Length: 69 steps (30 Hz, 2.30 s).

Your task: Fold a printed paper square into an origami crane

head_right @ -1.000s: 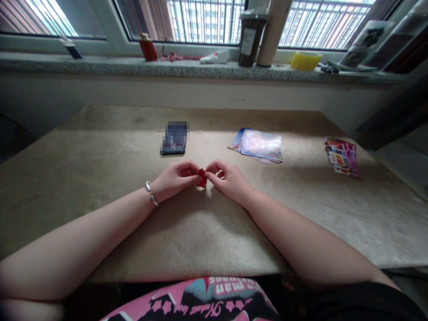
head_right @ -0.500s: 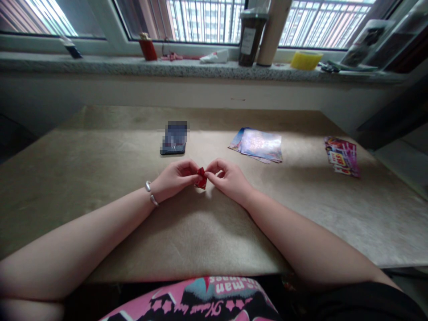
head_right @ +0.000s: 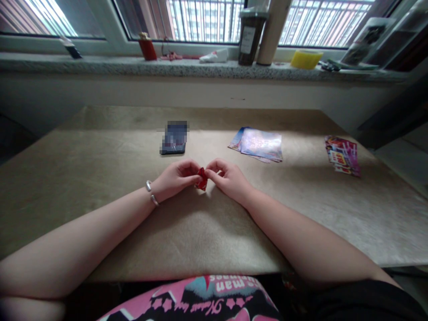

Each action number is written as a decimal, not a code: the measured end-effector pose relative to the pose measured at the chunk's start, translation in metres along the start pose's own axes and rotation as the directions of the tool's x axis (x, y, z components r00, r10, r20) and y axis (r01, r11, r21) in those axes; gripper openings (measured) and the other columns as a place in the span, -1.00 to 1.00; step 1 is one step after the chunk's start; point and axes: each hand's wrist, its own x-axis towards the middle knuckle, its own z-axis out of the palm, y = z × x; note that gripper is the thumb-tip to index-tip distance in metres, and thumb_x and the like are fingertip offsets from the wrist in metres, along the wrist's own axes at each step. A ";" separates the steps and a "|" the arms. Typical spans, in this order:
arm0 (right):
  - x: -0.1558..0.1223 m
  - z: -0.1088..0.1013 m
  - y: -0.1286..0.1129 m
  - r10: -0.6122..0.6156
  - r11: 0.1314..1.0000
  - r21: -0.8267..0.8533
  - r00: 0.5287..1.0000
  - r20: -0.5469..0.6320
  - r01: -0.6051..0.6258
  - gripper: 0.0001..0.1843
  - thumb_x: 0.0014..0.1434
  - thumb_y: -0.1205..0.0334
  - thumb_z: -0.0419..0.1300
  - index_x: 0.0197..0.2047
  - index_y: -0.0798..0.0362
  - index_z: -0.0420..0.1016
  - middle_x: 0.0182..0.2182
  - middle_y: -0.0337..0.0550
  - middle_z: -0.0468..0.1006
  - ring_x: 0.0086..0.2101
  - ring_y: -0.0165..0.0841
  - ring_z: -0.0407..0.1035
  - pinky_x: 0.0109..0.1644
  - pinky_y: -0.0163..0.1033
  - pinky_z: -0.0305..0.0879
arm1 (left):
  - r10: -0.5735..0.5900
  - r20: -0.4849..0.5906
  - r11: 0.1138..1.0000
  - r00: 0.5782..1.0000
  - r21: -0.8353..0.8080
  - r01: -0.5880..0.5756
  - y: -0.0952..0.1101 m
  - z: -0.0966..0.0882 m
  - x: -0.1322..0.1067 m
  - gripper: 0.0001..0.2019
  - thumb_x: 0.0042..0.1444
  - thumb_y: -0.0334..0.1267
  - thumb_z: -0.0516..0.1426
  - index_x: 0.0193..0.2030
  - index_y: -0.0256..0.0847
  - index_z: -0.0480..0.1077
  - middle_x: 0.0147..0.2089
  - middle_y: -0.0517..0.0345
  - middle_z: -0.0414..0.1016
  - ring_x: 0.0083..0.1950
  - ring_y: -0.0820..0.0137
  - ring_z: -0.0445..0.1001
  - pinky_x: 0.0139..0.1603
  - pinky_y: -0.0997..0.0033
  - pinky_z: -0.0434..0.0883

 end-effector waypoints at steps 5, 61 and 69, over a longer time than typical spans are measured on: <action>0.002 -0.001 -0.001 0.044 0.996 0.071 0.999 0.030 -0.046 -0.73 0.05 0.01 0.21 -0.33 0.06 0.39 -0.43 -0.21 0.49 -0.42 -0.41 0.37 -0.32 -0.26 0.30 | -0.006 -0.010 1.000 1.000 -0.028 0.005 -0.002 -0.001 0.001 -0.77 -0.09 -0.27 0.29 -0.35 -0.31 0.35 -0.41 0.18 0.49 -0.38 0.48 0.49 -0.32 0.45 0.44; 0.001 0.001 -0.002 -0.017 0.964 0.264 0.991 0.135 -0.019 -0.76 0.04 0.08 0.26 -0.34 0.06 0.36 -0.48 -0.28 0.43 -0.44 -0.46 0.34 -0.33 -0.32 0.29 | -0.142 0.100 0.988 0.985 -0.050 0.147 0.011 0.012 -0.007 -0.79 -0.03 -0.20 0.21 -0.38 -0.30 0.33 -0.44 0.22 0.42 -0.44 0.55 0.36 -0.37 0.53 0.31; 0.002 -0.003 0.001 -0.048 0.925 0.377 0.976 0.212 -0.036 -0.79 0.04 0.13 0.31 -0.28 0.04 0.49 -0.38 -0.24 0.51 -0.36 -0.45 0.40 -0.20 -0.28 0.35 | -0.194 0.170 0.975 0.966 -0.074 0.209 0.012 0.008 -0.007 -0.80 -0.08 -0.21 0.23 -0.40 -0.29 0.33 -0.44 0.21 0.43 -0.43 0.54 0.36 -0.35 0.51 0.29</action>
